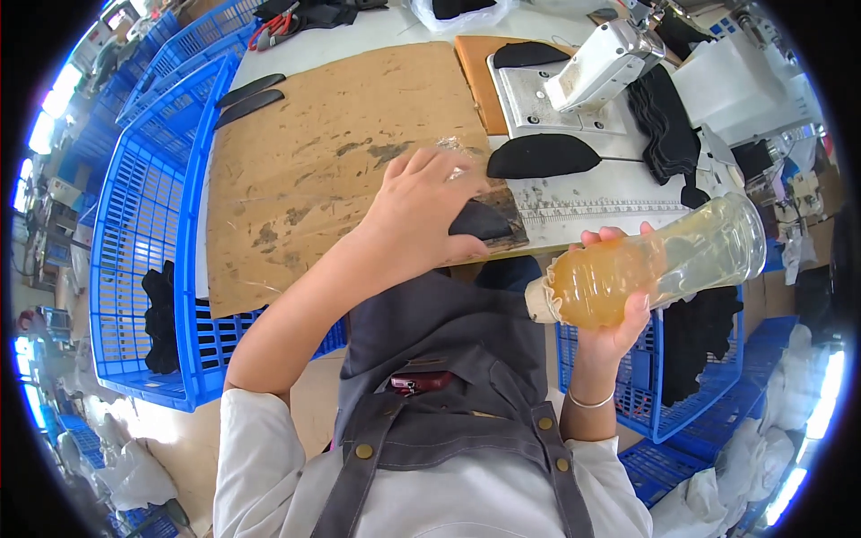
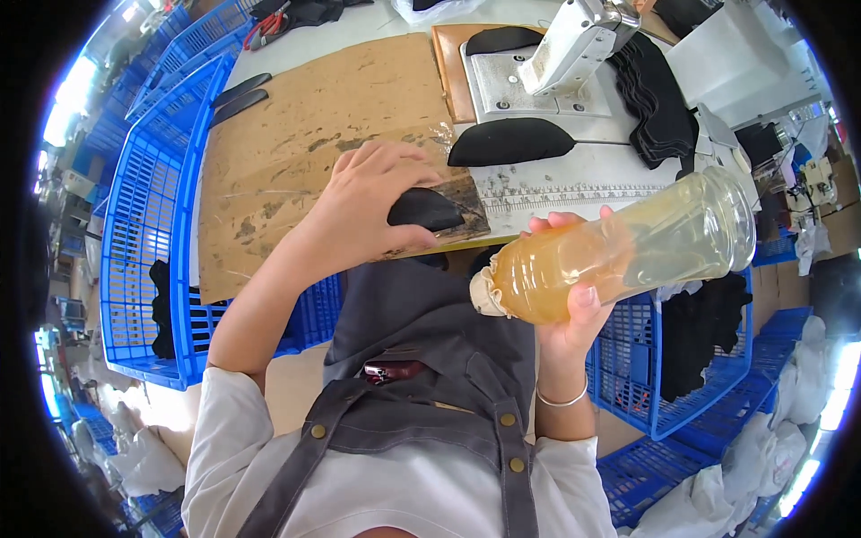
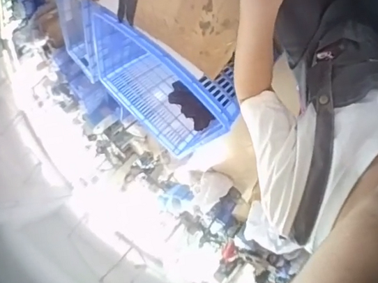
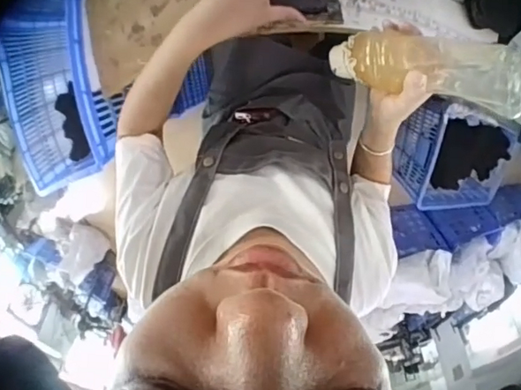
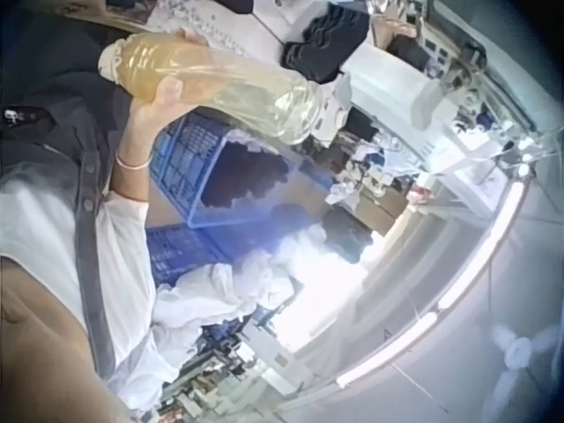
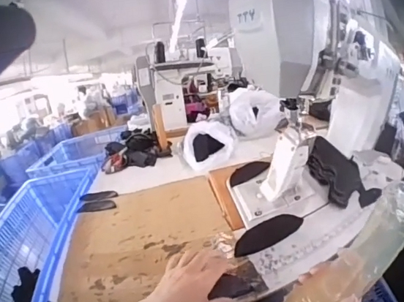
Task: Applying glue to shoe components and arranging them on a workbench.
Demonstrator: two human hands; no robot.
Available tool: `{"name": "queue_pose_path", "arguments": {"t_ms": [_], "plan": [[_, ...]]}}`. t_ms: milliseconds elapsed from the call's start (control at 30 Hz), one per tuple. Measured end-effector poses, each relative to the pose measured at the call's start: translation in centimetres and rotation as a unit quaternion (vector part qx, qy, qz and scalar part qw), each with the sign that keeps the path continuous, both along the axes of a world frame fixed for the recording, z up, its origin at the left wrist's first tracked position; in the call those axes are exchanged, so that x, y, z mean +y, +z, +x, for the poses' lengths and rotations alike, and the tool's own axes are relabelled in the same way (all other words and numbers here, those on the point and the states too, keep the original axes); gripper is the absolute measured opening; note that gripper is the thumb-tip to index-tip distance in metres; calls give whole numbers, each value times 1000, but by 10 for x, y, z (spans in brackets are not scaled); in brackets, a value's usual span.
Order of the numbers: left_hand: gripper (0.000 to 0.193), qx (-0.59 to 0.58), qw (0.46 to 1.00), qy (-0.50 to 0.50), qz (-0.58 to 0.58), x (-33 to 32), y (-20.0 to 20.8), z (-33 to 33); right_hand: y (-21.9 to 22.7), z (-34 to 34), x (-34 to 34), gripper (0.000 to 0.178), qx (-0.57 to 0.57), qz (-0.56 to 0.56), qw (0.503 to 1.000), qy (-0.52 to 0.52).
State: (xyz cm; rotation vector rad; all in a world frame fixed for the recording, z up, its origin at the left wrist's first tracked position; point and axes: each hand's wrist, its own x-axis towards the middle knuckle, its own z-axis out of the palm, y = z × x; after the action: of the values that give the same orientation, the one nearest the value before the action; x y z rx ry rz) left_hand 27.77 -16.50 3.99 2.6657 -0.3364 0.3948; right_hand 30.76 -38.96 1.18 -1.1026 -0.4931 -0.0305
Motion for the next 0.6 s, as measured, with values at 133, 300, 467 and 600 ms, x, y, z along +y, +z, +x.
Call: {"name": "queue_pose_path", "arguments": {"t_ms": [133,300,467,600], "plan": [[39,10,997,37,-60,5,3,5,-5,5,1,73,31,62,994,80],[26,-20,992,41,-116,10,-3,4,-10,13,20,75,113,216,935,259],[19,-13,978,45,-204,16,6,-6,-15,15,47,75,133,180,933,282],[19,24,899,161,-407,57,25,-18,-20,13,44,70,126,148,945,263]]}}
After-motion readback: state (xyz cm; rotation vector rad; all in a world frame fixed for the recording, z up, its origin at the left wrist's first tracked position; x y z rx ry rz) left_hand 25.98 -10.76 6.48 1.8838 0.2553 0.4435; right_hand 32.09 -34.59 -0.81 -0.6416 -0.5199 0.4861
